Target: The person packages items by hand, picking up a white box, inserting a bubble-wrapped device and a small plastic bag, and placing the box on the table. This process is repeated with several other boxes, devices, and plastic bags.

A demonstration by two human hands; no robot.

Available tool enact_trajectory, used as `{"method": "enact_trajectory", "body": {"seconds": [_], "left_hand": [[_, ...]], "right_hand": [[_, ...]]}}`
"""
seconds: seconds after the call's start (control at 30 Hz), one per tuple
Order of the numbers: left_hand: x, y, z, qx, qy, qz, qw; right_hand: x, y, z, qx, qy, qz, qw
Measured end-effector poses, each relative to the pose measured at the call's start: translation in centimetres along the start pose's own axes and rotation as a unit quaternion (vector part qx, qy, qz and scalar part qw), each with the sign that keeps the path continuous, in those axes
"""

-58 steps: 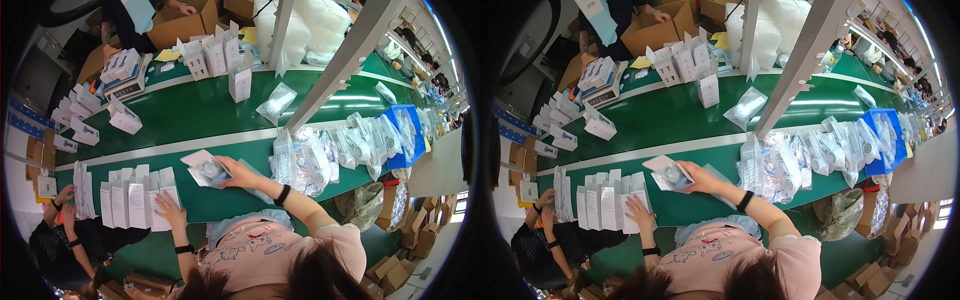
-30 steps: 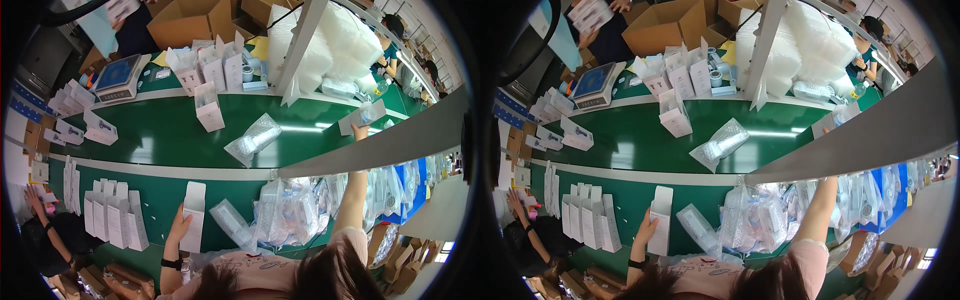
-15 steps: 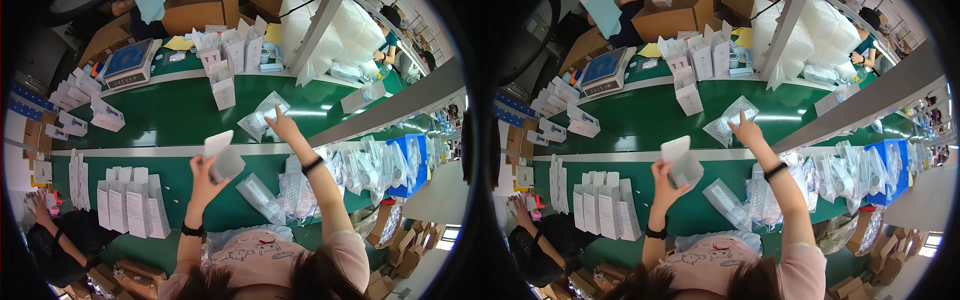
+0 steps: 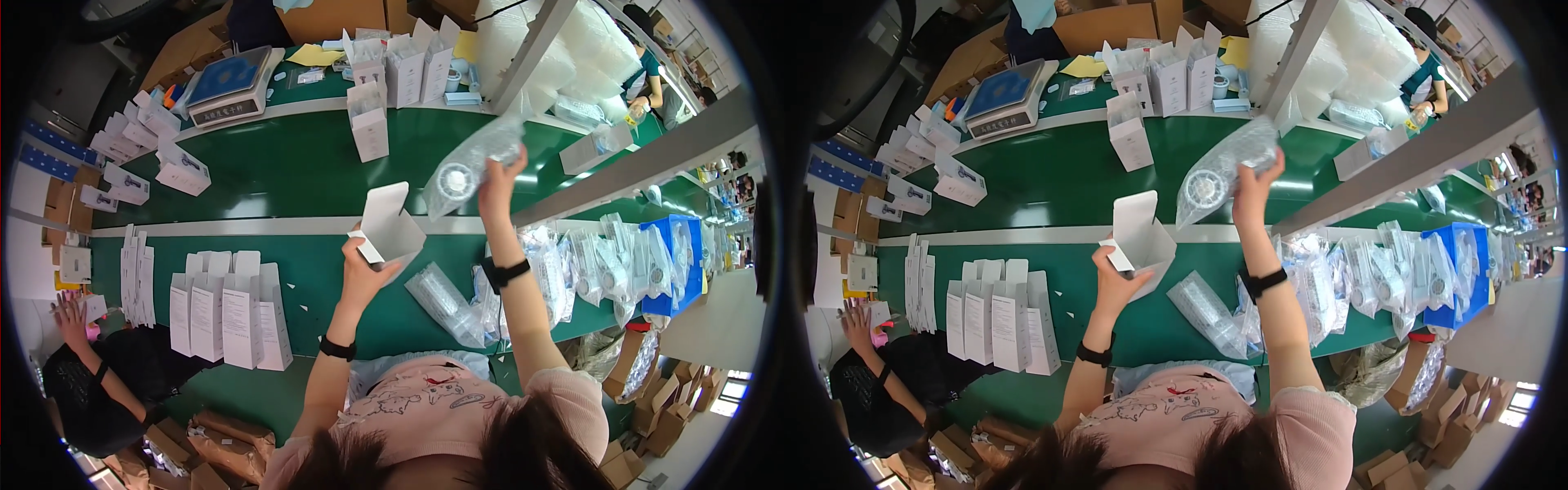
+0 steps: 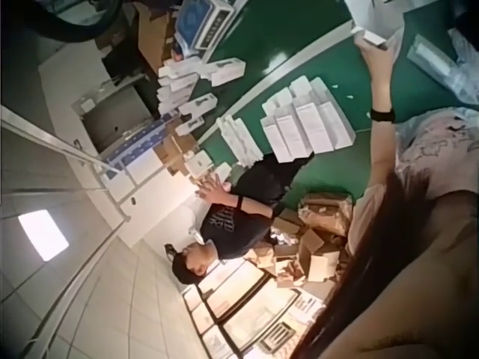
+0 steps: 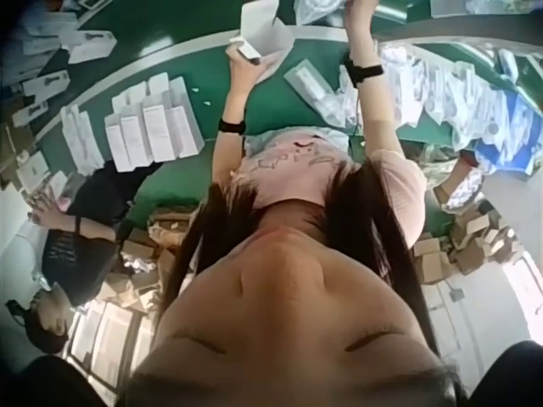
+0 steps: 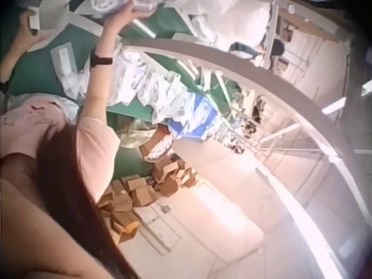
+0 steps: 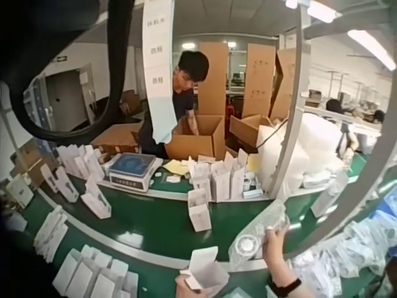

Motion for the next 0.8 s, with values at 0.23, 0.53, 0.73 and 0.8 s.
{"method": "enact_trajectory", "body": {"seconds": [0.23, 0.53, 0.73, 0.8], "left_hand": [[-0.5, 0.6, -0.3, 0.035, 0.028, -0.013, 0.999], [-0.1, 1.6, -2.6, -0.013, 0.052, 0.080, 0.995], [1.6, 4.8, -3.5, -0.025, 0.024, 0.072, 0.997], [1.9, 5.6, -4.1, 0.011, 0.073, 0.098, 0.992]], "right_hand": [[-5.3, 9.9, -6.9, 0.031, -0.009, 0.017, 0.999], [-4.3, 14.9, -4.0, 0.336, 0.490, -0.377, 0.710], [5.8, 11.4, -5.2, 0.257, 0.474, -0.281, 0.794], [10.8, 8.7, -5.6, 0.198, 0.698, -0.263, 0.636]]}}
Point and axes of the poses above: each hand's wrist, its own y-axis away from the middle knuckle, its own x-axis out of the back of the hand, z = x × y, the point moved 1 cm from there along -y, towards the middle knuckle, and after that the axes turned 9 degrees about x, right-handed, at the moved point
